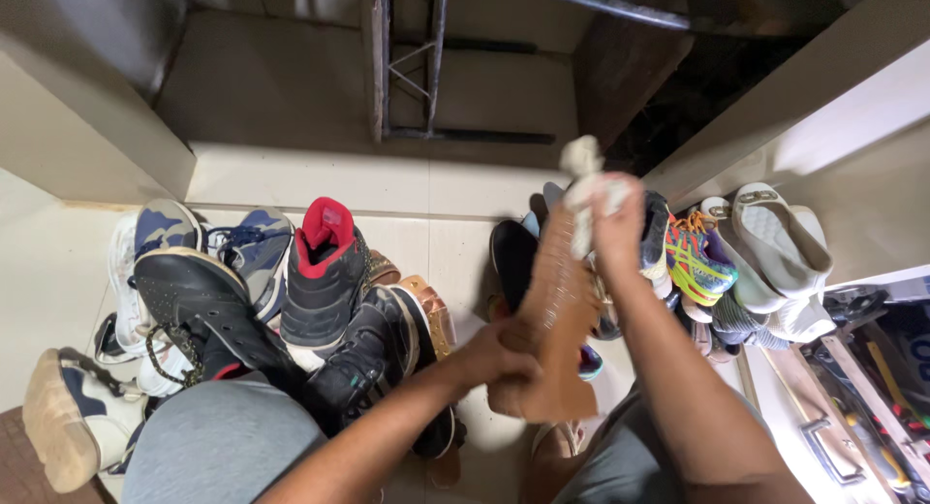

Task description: The person sits on the floor and wipes multiple shoes with a cloth, handling sneakers, sandals, and slip-ons one at a time. The person wipes the uppers and soles, then places each shoe back among the others.

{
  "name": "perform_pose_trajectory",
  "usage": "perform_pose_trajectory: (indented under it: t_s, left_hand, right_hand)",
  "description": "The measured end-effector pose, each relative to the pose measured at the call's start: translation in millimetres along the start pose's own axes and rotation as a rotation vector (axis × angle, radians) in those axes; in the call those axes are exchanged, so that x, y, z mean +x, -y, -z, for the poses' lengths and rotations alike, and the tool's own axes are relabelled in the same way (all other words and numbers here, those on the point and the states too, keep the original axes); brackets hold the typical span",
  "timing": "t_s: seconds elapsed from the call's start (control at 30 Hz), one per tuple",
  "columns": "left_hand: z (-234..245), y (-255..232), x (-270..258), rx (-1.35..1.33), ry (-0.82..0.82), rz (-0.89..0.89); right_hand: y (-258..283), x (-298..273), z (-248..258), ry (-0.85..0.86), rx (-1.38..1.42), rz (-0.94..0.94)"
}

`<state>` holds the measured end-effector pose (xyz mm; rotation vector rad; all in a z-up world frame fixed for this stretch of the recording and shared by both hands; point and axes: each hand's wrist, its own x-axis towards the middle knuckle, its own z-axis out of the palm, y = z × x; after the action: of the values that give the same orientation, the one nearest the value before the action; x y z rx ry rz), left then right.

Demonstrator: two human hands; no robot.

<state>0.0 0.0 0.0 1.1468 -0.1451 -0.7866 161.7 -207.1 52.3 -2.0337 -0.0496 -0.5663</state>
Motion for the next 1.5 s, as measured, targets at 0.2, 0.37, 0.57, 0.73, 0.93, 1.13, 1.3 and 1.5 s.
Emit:
perform_pose_trajectory:
  t_s: [0.2,0.37,0.57,0.73,0.93,1.13,1.3,1.5]
  left_hand:
    - [49,-8,8,-0.247,-0.228,-0.065]
    - [28,-26,-8,-0.1,-0.077,-0.11]
    - [-1,-37,-28,-0.092,0.1,0.006]
    - [23,-45,-20,-0.338,0.008,0.015]
    - [55,-65,-20,-0.415,-0.276,0.007]
    - [24,-50,-20,-0.513,0.036,0.073]
    - [17,-21,-15,-0.632,0.073,0.178]
    - [64,-12,3,-0.585,-0.175,0.038]
  right_hand:
    - [24,-76,-29,0.519,0.158,0.008]
    - [10,-40,-17,0.239,-0.037,0.213]
    - [-32,25,6,-0.011,0.378,-0.268]
    - [-16,-10,-15,0.266,0.436,-0.609]
    - [5,-70,-38,0.672,0.699,-0.567]
    - [-54,-26,-44,0.195,0.366,-0.247]
    - [-109,-30,-42,0.201,0.348,-0.311]
    - [-83,-85,-66,0.532,0.314,-0.632]
